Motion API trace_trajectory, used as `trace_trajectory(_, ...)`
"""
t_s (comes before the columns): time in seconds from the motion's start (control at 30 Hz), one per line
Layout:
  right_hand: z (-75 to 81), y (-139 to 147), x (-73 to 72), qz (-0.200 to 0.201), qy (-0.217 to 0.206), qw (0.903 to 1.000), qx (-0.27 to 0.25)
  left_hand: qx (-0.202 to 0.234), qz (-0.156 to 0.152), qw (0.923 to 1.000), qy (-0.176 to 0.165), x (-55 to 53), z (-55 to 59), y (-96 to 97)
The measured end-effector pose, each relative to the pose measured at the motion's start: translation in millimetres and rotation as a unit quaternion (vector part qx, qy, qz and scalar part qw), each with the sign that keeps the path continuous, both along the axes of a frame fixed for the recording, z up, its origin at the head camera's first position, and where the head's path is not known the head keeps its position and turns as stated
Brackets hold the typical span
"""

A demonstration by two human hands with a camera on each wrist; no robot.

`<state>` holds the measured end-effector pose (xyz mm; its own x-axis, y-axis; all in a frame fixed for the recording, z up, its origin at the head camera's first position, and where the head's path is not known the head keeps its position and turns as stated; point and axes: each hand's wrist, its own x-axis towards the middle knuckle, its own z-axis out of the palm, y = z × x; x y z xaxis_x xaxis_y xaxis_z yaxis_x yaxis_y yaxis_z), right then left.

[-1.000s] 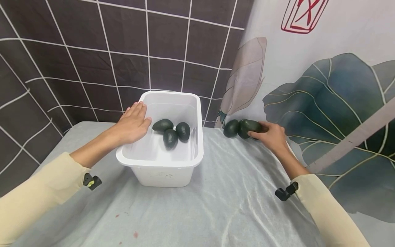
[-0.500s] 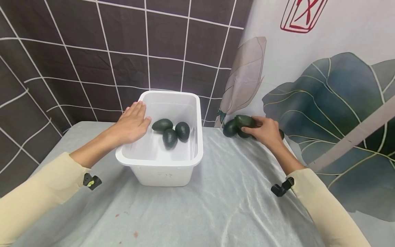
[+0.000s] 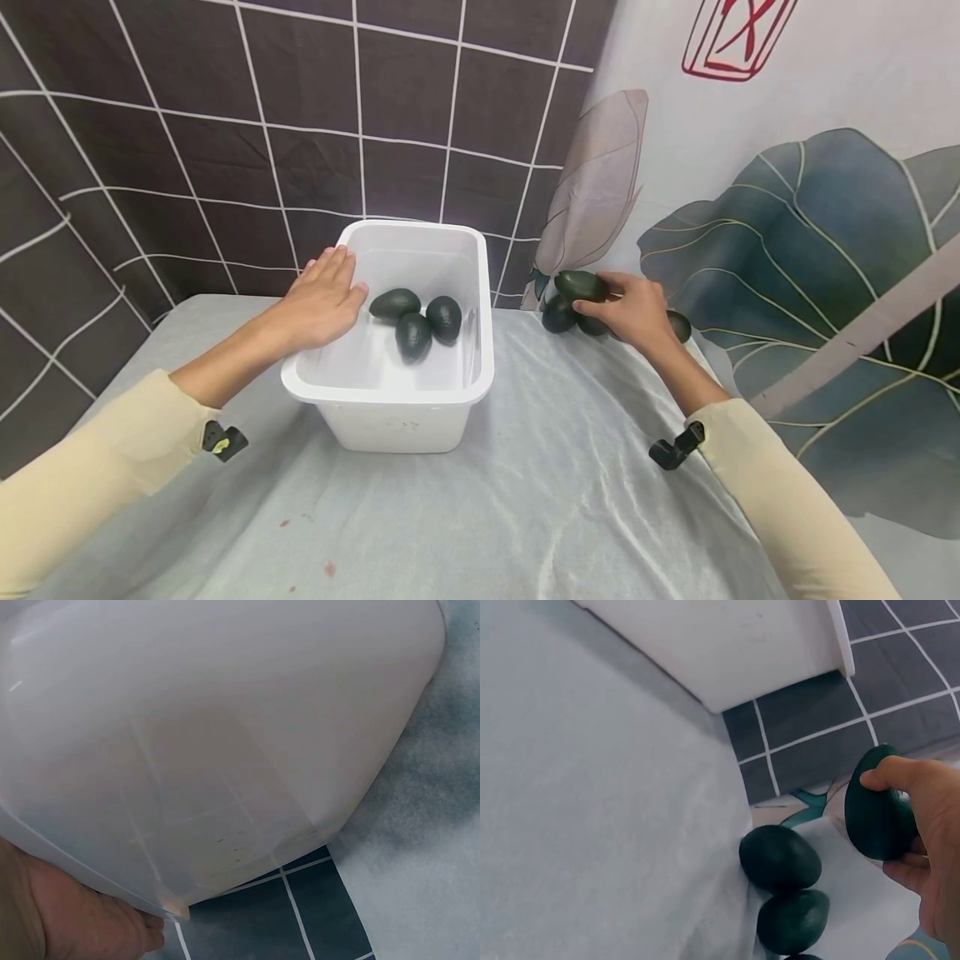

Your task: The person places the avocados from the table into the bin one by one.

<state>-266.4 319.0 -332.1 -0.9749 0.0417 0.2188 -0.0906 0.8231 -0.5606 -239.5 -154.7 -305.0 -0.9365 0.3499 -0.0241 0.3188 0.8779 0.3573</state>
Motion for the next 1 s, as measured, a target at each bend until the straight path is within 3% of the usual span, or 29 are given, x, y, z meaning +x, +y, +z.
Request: trace_trajectory(1.0,31.4,-39,-14.0,0.053,0.04,0.9977,-0.012,0.004,0.003,1.0,-0.005,1.3,1.7,0.3)
